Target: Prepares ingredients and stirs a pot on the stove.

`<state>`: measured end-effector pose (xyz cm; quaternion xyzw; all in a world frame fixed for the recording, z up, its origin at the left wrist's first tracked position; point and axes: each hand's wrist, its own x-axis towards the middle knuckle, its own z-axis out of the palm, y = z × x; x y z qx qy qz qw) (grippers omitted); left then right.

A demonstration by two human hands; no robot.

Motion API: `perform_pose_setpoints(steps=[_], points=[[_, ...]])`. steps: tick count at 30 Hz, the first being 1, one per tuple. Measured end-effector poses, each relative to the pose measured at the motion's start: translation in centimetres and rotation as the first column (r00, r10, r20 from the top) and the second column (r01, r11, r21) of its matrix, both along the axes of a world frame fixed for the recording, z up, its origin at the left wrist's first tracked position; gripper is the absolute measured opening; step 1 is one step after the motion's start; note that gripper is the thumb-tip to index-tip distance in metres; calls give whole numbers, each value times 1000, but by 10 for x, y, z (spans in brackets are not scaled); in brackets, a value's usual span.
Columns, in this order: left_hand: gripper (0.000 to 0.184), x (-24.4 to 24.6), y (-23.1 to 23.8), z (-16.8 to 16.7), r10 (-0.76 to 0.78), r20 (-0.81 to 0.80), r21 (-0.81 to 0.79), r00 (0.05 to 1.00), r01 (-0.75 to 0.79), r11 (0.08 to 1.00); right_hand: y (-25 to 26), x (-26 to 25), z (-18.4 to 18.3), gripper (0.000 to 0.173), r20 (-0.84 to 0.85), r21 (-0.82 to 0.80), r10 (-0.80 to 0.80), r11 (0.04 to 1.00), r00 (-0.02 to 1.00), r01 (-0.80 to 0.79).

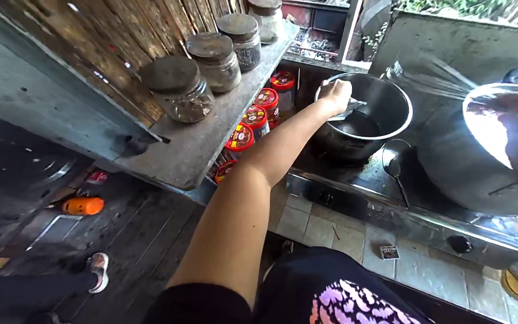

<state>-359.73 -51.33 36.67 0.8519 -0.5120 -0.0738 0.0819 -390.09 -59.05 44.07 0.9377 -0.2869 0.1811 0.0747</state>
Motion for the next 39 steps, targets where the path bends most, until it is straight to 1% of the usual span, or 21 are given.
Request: perform_pose_setpoints(steps=[2, 4, 6, 8, 10, 13, 17, 20, 22, 24, 25, 26, 28, 29, 30, 32, 33, 34, 36, 37, 39], points=[[29, 3, 7, 3, 21, -66, -66, 998, -25, 998, -8, 34, 2, 18, -163, -57, -101, 994, 981, 93], [35, 10, 20, 6, 44, -145, -268, 989, -82, 960, -4, 68, 8, 16, -357, -48, -181, 983, 917, 175], [33, 14, 44, 1, 43, -187, -556, 982, -141, 819, -17, 93, -9, 9, -455, -151, -151, 984, 878, 91], [33, 8, 79, -9, 48, -242, -761, 969, -221, 610, -17, 113, -28, 11, -546, -197, -155, 979, 823, 54], [45, -6, 125, -26, 59, -299, -837, 952, -292, 463, -6, 126, -39, 13, -616, -175, -125, 984, 777, 19], [59, -29, 184, -76, 179, -403, -800, 897, -441, 408, 12, 142, -44, 5, -601, -7, 5, 1000, 799, -12], [51, -57, 230, -158, 358, -448, -649, 819, -574, 499, -13, 157, -65, 8, -595, 12, -138, 983, 792, 181], [54, -70, 246, -187, 422, -571, -430, 704, -695, 576, 7, 146, -18, 16, -703, 79, -93, 975, 705, 207], [61, -71, 247, -193, 518, -589, -193, 620, -731, 655, 14, 149, -13, 15, -726, 75, -52, 985, 686, 155], [69, -70, 245, -197, 594, -490, -46, 638, -700, 713, -12, 154, -43, 14, -671, 12, -71, 994, 738, 107], [71, -71, 244, -197, 611, -417, -41, 673, -686, 727, -21, 154, -52, 15, -658, 4, -88, 993, 748, 120], [69, -74, 243, -198, 605, -348, -106, 716, -671, 734, -22, 152, -52, 15, -658, 13, -92, 991, 747, 134], [48, -85, 233, -192, 539, -256, -277, 803, -595, 754, 1, 147, -28, 16, -706, 72, -62, 985, 706, 158], [37, -96, 225, -184, 486, -284, -261, 827, -554, 790, 8, 147, -22, 15, -720, 88, -41, 985, 693, 150], [33, -108, 216, -175, 438, -359, -149, 824, -514, 845, 3, 148, -27, 13, -706, 92, -24, 988, 708, 126], [46, -123, 197, -163, 375, -588, 177, 717, -338, 924, -19, 148, -49, 13, -648, 60, -42, 992, 760, 107], [52, -127, 187, -165, 361, -670, 278, 649, -233, 932, -18, 146, -50, 14, -639, 52, -70, 990, 766, 134], [55, -129, 178, -170, 351, -715, 325, 605, -157, 933, -10, 145, -44, 15, -646, 56, -86, 986, 759, 159], [54, -134, 163, -179, 349, -725, 344, 594, -127, 930, 16, 143, -23, 17, -697, 89, -47, 985, 716, 151], [52, -136, 157, -182, 348, -710, 340, 612, -135, 931, 18, 145, -24, 17, -699, 90, -14, 990, 715, 106], [51, -141, 148, -184, 345, -655, 344, 673, -141, 928, -8, 158, -54, 16, -647, 45, -10, 998, 762, 51]])
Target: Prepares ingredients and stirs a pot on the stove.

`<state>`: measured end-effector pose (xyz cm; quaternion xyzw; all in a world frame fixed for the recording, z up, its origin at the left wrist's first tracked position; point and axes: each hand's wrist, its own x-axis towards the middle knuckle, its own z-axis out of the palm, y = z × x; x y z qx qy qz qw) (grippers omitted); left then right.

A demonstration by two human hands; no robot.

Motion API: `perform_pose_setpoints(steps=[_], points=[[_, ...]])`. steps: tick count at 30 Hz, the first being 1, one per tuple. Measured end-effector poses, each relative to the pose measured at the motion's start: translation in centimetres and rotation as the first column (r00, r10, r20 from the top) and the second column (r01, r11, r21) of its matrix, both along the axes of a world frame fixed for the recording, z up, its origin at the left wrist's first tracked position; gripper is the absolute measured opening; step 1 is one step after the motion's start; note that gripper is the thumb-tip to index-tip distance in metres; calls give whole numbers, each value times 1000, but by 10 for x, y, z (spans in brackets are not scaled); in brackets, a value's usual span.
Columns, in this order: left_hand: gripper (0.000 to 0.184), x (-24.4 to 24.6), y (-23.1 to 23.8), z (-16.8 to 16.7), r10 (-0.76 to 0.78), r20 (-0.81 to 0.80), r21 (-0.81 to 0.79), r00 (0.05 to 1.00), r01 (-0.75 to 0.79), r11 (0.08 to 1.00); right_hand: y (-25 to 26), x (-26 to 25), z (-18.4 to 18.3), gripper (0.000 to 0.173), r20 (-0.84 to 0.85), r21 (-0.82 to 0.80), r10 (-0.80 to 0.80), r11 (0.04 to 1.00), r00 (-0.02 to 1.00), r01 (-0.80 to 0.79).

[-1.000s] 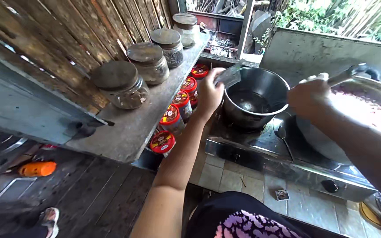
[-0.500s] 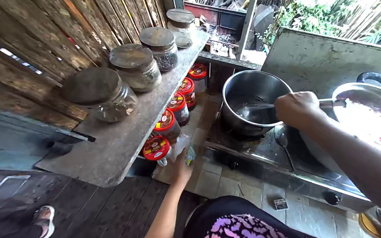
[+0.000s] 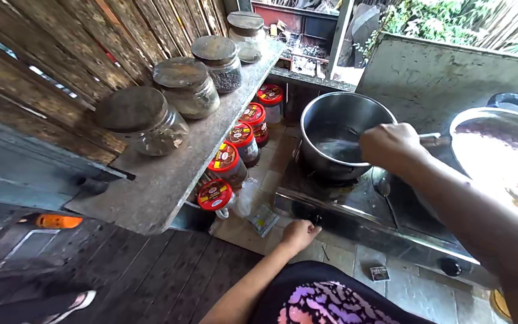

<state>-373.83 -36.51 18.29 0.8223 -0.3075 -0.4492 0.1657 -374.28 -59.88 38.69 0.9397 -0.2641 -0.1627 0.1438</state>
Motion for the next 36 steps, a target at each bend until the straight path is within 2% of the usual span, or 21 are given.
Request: perform_pose_setpoints(steps=[3, 4, 6, 8, 9, 12, 14, 16, 17, 19, 21, 22, 24, 25, 26, 27, 30, 32, 34, 35, 36], points=[[53, -1, -4, -2, -27, 113, 43, 993, 22, 999, -16, 8, -13, 16, -39, -23, -193, 981, 981, 192], [54, 1, -4, -2, -23, 137, 53, 990, 16, 998, -13, -1, -8, 18, -34, -28, -176, 984, 984, 175], [55, -1, -6, -1, -24, 187, 62, 982, 12, 998, 3, -18, 8, 21, 15, -28, -37, 999, 999, 37], [53, -9, -10, 5, -75, 245, 91, 967, 54, 994, 11, -17, 11, 18, 74, 14, 64, 998, 995, -65], [52, -15, -13, 7, -107, 271, 114, 957, 79, 990, 15, -7, 19, 18, -39, 110, -51, 992, 998, 55], [55, -23, -21, 8, -147, 302, 192, 942, 91, 977, -8, 4, -11, 17, 28, -4, -162, 987, 986, 162], [58, -26, -24, 6, -87, 267, 195, 960, 35, 980, -10, -6, -11, 19, 12, -26, -89, 996, 996, 89], [59, -26, -27, 4, -44, 245, 192, 968, -4, 981, -11, -10, -7, 18, 38, 6, 55, 998, 998, -55], [59, -27, -27, 3, -42, 251, 189, 967, -6, 982, -12, -7, -7, 17, 48, 33, 71, 997, 996, -73], [58, -31, -27, 2, -49, 280, 185, 959, -3, 983, -11, 3, -9, 18, 40, 72, -49, 996, 998, 46], [55, -36, -29, 3, -62, 334, 189, 941, -2, 982, -11, 6, -10, 20, 2, 41, -173, 984, 985, 173], [53, -37, -31, 6, -78, 357, 200, 931, 6, 980, -11, 2, -10, 21, 20, 30, -157, 987, 987, 156], [52, -37, -37, 14, -120, 359, 240, 926, 32, 970, -11, -10, -11, 22, 94, 29, 22, 999, 995, -24], [53, -35, -38, 16, -113, 332, 247, 936, 29, 968, -6, -10, -5, 19, 75, 56, 65, 996, 995, -70], [55, -33, -37, 17, -89, 289, 244, 953, 17, 970, 3, -6, 8, 19, -1, 127, 30, 991, 1000, -29], [57, -30, -35, 15, -58, 249, 230, 967, -1, 973, 11, -1, 20, 22, -96, 186, -69, 979, 993, 86], [61, -28, -29, 1, 113, 139, 156, 984, -134, 979, -5, 3, -3, 23, 38, 44, -172, 984, 984, 171], [60, -28, -26, -15, 285, 3, 31, 959, -285, 958, -3, -7, -3, 22, 20, 11, -92, 996, 996, 92], [58, -32, -25, -31, 456, -221, -112, 862, -487, 866, 5, -9, -2, 23, 19, 47, 13, 999, 1000, -14], [55, -37, -26, -33, 540, -359, -132, 761, -615, 778, 3, -3, -8, 21, 40, 46, 48, 998, 998, -50], [52, -43, -27, -32, 608, -505, -101, 612, -742, 663, 2, 4, -12, 20, 42, 59, 27, 998, 999, -30]])
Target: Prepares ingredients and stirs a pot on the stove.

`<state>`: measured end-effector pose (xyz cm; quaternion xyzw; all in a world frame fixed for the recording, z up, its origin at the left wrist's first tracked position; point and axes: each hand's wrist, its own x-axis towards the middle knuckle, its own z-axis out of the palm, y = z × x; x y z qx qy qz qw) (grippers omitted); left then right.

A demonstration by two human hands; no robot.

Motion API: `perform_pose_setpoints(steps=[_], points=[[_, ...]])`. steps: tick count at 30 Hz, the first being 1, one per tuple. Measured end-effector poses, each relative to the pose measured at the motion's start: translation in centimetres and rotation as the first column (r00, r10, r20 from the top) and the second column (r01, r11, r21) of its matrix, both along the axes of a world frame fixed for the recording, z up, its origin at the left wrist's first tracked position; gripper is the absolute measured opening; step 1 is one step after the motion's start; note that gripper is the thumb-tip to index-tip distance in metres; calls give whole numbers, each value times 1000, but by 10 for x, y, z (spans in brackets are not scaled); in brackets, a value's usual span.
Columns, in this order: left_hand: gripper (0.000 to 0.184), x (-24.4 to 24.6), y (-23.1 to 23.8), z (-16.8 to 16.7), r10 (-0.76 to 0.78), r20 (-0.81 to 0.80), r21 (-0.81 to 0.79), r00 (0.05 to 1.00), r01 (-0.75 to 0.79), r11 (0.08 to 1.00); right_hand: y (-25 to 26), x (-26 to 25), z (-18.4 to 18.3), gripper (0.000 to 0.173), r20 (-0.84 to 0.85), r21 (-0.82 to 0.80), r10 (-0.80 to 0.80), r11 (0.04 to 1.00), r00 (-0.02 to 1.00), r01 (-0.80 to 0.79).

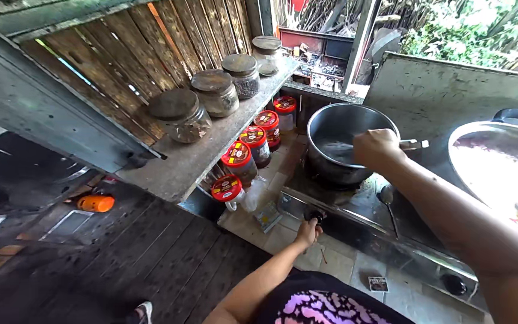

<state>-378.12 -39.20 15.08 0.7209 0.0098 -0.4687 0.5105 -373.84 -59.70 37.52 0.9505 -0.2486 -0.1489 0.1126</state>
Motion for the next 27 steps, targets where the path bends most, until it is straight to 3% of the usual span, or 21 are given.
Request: perform_pose_setpoints(steps=[2, 4, 8, 13, 16, 19, 21, 24, 27], points=[[50, -6, -1, 1, 235, -263, -87, 936, -265, 960, -2, 9, -1, 19, -52, -13, -137, 991, 989, 136], [52, -6, 1, -2, 276, -345, -119, 897, -333, 935, -5, -1, 6, 20, -76, -75, -178, 982, 981, 172], [55, -6, 2, -4, 158, -212, -93, 964, -181, 979, -1, -10, 17, 24, -58, -67, 18, 998, 998, -22], [54, -5, 9, 0, 18, -64, -13, 998, -19, 1000, 0, -5, 12, 23, -75, -48, -171, 985, 982, 168], [56, -1, 8, 1, -23, -63, -19, 998, 21, 1000, 13, -16, 38, 22, -119, -15, -90, 996, 989, 89], [65, -2, 17, 6, -89, -100, -5, 991, 89, 996, -5, -18, 12, 21, 41, -50, -77, 996, 996, 79], [75, 2, 27, 8, -153, -104, -4, 983, 153, 988, 9, -24, 27, 21, -1, 3, -87, 996, 996, 87], [66, 10, 49, 1, -175, 125, 107, 977, 162, 981, -1, -19, 32, 19, -76, 56, -22, 998, 997, 26], [38, 25, 79, -5, -362, 459, 398, 811, 177, 900, -22, -17, 14, 18, 23, 7, -113, 994, 993, 113]])
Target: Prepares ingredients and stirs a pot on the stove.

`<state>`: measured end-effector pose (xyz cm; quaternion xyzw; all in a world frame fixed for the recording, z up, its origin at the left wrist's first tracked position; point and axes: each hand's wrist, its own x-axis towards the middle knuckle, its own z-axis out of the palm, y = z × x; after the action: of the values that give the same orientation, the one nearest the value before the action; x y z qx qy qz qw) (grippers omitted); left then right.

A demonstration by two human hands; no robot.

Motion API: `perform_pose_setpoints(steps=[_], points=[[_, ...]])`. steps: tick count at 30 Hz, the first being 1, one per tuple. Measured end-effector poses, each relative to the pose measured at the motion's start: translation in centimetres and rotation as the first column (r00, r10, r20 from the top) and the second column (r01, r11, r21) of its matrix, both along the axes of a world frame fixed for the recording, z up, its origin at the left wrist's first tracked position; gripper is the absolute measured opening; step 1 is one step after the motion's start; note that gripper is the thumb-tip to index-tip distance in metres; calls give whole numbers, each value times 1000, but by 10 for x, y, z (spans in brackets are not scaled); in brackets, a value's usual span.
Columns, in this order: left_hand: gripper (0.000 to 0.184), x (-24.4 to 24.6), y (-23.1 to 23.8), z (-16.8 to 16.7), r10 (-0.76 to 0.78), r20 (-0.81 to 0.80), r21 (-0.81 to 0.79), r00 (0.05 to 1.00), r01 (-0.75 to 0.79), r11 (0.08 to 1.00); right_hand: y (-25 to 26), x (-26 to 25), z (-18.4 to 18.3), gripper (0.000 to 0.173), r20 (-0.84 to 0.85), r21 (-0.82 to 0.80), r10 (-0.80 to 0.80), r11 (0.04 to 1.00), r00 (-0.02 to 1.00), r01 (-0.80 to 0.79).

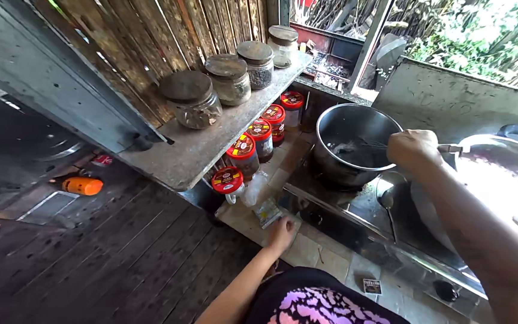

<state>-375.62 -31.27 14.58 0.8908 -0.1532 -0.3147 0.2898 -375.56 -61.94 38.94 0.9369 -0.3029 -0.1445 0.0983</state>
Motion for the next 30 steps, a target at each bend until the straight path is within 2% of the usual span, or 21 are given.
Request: perform_pose_setpoints(steps=[2, 4, 5, 8, 10, 12, 14, 17, 18, 19, 20, 22, 23, 24, 26, 28, 30], points=[[46, 12, 12, -9, -83, 175, 152, 981, 57, 987, 32, -4, 24, 21, -96, 34, 18, 999, 995, -15], [60, 19, 17, -18, -200, 200, 264, 959, 144, 954, 32, 4, 24, 23, -122, 54, 143, 989, 982, -138], [64, 19, 18, -21, -259, 176, 317, 950, 194, 928, 26, 10, 17, 23, -93, 49, 155, 987, 984, -151], [62, 15, 18, -30, -325, 146, 379, 934, 250, 891, 24, 15, 12, 21, -61, 13, -57, 998, 996, 58], [59, 15, 20, -32, -307, 162, 370, 938, 230, 900, 42, 1, 27, 23, -84, 22, -89, 996, 992, 91], [57, 15, 19, -31, -275, 167, 355, 947, 202, 913, 60, -5, 43, 27, -129, 42, 29, 999, 991, -23], [57, 14, 18, -29, -260, 146, 353, 954, 195, 915, 45, 14, 24, 25, -87, 31, 104, 994, 991, -102], [51, 21, 17, -21, -222, 125, 347, 967, 167, 923, 30, 28, 4, 22, -20, -37, -2, 999, 1000, 2], [48, 27, 19, -19, -205, 132, 348, 970, 148, 926, 26, 17, -2, 22, 62, -89, 27, 996, 998, -21], [46, 32, 21, -18, -187, 143, 352, 972, 126, 927, 25, 6, -1, 22, 143, -126, 100, 989, 985, -82], [45, 36, 22, -17, -164, 156, 353, 974, 100, 930, 40, 0, 24, 23, 33, -60, 51, 997, 998, -49], [52, 42, 22, -16, -111, 183, 354, 977, 40, 934, 64, 3, 57, 27, -143, 67, 52, 997, 988, -43], [60, 42, 21, -16, -88, 195, 362, 977, 12, 932, 60, 12, 52, 28, -141, 102, 74, 993, 987, -60], [69, 43, 21, -15, -68, 206, 374, 976, -14, 927, 48, 22, 39, 27, -97, 66, 79, 995, 992, -72], [85, 46, 23, -14, -25, 204, 391, 979, -58, 919, 28, 38, 23, 27, -53, 37, -37, 999, 998, 39], [93, 53, 27, -15, 9, 190, 393, 982, -85, 915, 16, 31, 15, 28, -27, -26, -96, 995, 995, 95], [97, 58, 29, -18, 36, 182, 372, 983, -103, 923, 7, 11, 5, 26, 106, -94, 83, 993, 991, -74]])
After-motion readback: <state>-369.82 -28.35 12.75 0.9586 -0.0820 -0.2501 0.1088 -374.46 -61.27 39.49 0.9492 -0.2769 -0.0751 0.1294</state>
